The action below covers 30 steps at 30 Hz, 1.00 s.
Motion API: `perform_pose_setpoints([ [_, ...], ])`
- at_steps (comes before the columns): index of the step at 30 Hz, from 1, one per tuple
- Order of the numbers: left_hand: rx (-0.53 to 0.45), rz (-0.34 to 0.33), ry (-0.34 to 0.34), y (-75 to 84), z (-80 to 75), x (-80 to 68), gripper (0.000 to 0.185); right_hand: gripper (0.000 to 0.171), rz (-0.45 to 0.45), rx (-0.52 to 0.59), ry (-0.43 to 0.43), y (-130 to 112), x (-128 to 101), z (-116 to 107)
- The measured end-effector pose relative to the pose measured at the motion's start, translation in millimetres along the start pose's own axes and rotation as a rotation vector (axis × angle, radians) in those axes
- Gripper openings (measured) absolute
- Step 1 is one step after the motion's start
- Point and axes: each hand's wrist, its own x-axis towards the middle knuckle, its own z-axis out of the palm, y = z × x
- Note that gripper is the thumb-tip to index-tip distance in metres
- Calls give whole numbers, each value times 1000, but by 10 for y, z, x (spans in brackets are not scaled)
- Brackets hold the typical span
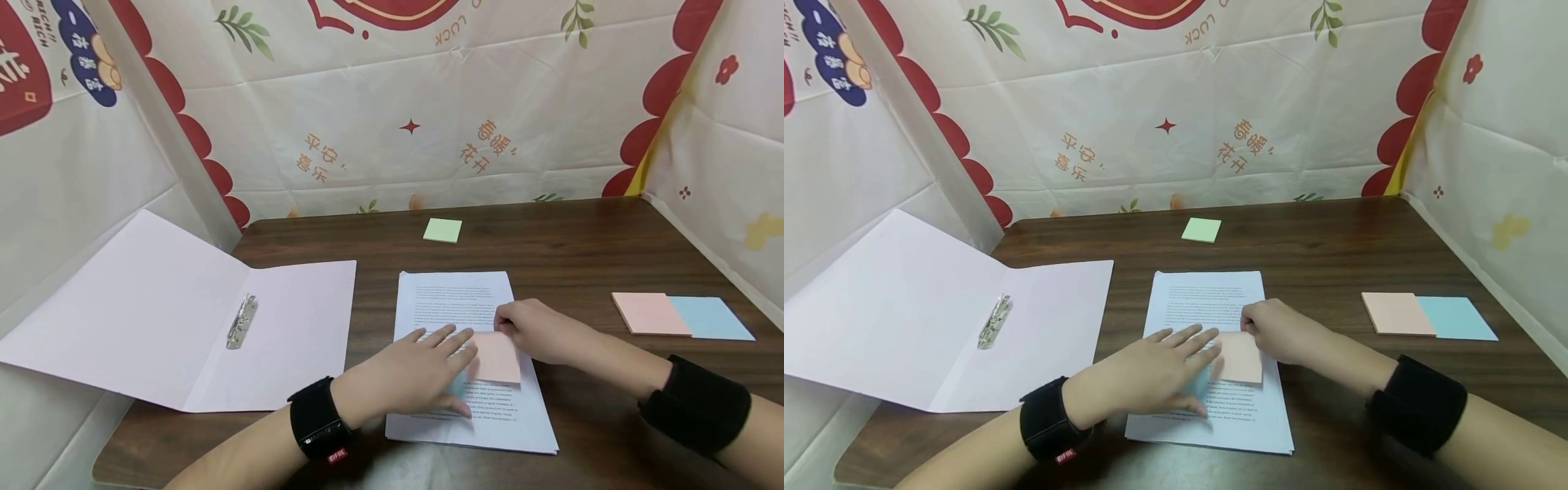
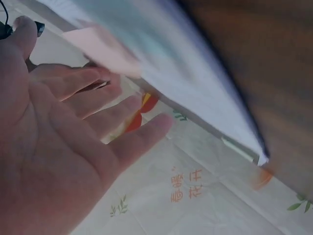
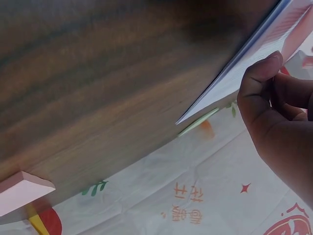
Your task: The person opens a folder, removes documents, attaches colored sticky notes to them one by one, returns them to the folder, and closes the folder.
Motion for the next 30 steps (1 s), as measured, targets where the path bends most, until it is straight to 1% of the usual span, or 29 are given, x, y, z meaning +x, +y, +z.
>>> perform_pose_setpoints([
  [4, -24, -37, -68, -80, -100, 95, 84, 17, 26, -23, 4, 43, 96, -16],
  [7, -53, -26, -121, -119, -112, 168, 80, 17, 43, -36, -5, 67, 142, -3],
  [11, -99, -7, -174, -143, -72, 230, 76, 16, 64, -43, -28, 79, 169, 14],
  [15, -114, -16, -191, -161, -31, 245, 73, 14, 79, -35, -41, 75, 189, 15],
  [18, -117, -14, -181, -167, -14, 248, 72, 12, 72, -49, -27, 47, 178, 9],
  [21, -120, -7, -171, -167, -7, 261, 72, 9, 28, -128, 26, -20, 134, 25],
  [25, -115, -9, -181, -165, 3, 292, 75, 14, -111, -272, 107, -165, 33, 100],
  [26, -110, -12, -185, -164, 5, 301, 75, 15, -146, -296, 117, -206, 5, 121],
  [28, -99, -21, -188, -162, 6, 316, 76, 17, -186, -322, 117, -269, -47, 160],
  [30, -94, -32, -188, -155, 7, 331, 77, 21, -183, -327, 98, -318, -88, 183],
])
